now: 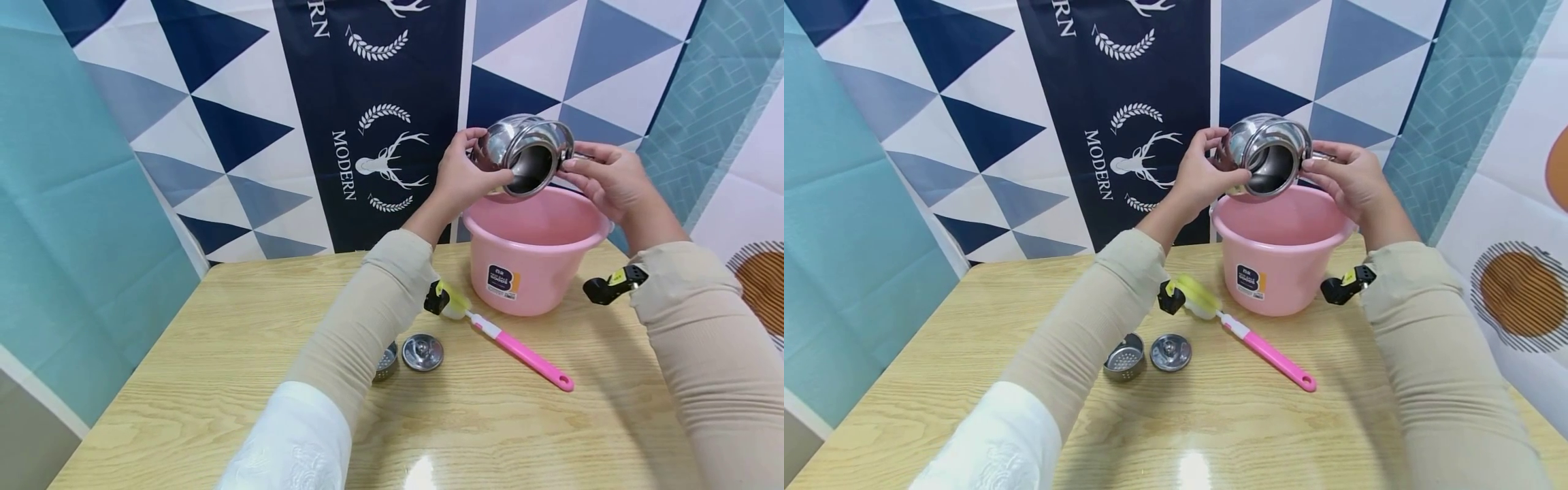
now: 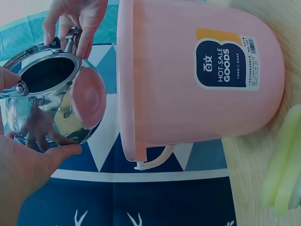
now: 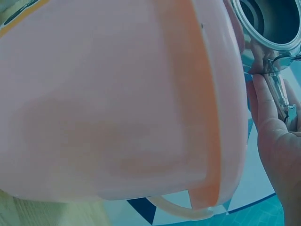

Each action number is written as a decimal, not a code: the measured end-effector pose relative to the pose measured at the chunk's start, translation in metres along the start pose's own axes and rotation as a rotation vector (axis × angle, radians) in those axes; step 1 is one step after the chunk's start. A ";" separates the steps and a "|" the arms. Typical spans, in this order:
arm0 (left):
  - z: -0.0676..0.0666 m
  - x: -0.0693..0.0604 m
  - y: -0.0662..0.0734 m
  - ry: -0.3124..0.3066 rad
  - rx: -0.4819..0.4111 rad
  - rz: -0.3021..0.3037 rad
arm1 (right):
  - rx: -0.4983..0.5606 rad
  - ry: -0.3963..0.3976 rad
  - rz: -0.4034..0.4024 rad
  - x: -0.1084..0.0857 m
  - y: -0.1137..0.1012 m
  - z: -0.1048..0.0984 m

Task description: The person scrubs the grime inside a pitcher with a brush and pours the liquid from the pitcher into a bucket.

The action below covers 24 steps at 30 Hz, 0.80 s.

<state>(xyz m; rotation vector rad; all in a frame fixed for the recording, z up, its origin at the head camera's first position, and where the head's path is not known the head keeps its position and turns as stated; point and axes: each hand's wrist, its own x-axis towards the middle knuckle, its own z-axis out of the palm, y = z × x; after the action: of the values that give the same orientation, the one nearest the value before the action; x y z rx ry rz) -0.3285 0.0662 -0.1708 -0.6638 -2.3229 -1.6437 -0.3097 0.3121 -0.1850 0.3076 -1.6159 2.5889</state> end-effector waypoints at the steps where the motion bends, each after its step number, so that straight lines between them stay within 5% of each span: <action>1: 0.000 0.000 0.000 -0.002 0.003 0.006 | -0.004 0.005 -0.006 0.000 0.000 0.000; 24: 0.000 0.000 0.002 -0.014 0.078 0.099 | 0.006 0.062 -0.092 -0.005 0.002 0.004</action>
<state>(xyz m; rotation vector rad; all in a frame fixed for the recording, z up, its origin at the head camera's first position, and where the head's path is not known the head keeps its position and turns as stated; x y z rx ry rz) -0.3278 0.0670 -0.1697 -0.7628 -2.3105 -1.5027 -0.3042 0.3076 -0.1860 0.2926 -1.5365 2.5102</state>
